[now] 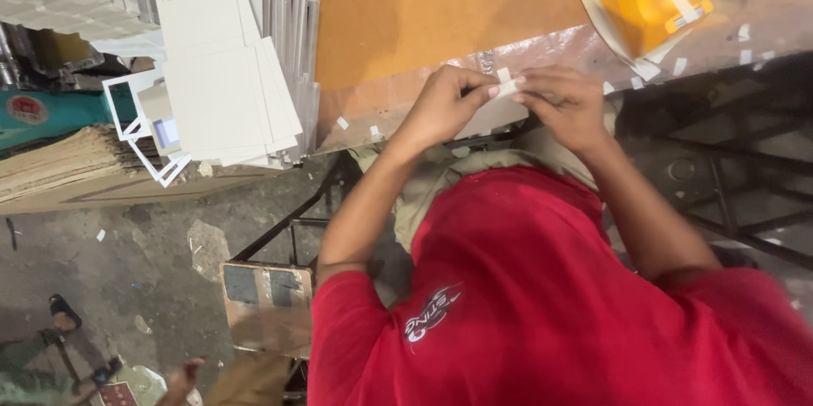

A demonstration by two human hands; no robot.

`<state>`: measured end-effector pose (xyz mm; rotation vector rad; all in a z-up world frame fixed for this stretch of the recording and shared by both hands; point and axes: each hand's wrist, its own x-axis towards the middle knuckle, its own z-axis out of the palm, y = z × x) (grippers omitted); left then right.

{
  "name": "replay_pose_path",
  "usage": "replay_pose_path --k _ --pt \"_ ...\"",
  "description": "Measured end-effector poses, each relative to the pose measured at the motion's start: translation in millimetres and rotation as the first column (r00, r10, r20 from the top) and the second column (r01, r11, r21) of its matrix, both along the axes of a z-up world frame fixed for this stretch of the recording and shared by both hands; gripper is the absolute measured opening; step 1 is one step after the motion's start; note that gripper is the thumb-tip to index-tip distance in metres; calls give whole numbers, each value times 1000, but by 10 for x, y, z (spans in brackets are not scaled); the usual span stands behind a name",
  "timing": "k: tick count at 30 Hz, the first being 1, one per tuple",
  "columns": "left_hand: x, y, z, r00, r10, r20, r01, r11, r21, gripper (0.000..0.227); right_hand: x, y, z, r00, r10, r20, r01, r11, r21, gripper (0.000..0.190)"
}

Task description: The person assembles white cardboard frames by folding flaps and securing them with clear tape. They repeatedly pick frames from a stack, fold edges, apply tape, and place finished units aside on the table.

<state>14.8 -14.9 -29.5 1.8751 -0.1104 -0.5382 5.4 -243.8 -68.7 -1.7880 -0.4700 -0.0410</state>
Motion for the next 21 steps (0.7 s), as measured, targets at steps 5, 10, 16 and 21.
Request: replay_pose_path --k 5,10,16,21 --pt "78 -37 -161 999 -6 -50 -6 971 -240 20 2 -168 -100 982 2 190 -7 1000 25 19" --pt "211 -125 -149 995 67 -81 -78 985 -152 19 125 -107 -201 981 -15 195 10 1000 30 16" --pt "237 -139 -98 993 113 -22 -113 994 -3 17 172 -75 -360 990 -38 137 21 993 120 17" --pt "249 -145 -82 988 152 -37 -153 988 -18 18 201 -71 -430 999 -16 30 9 981 193 17"
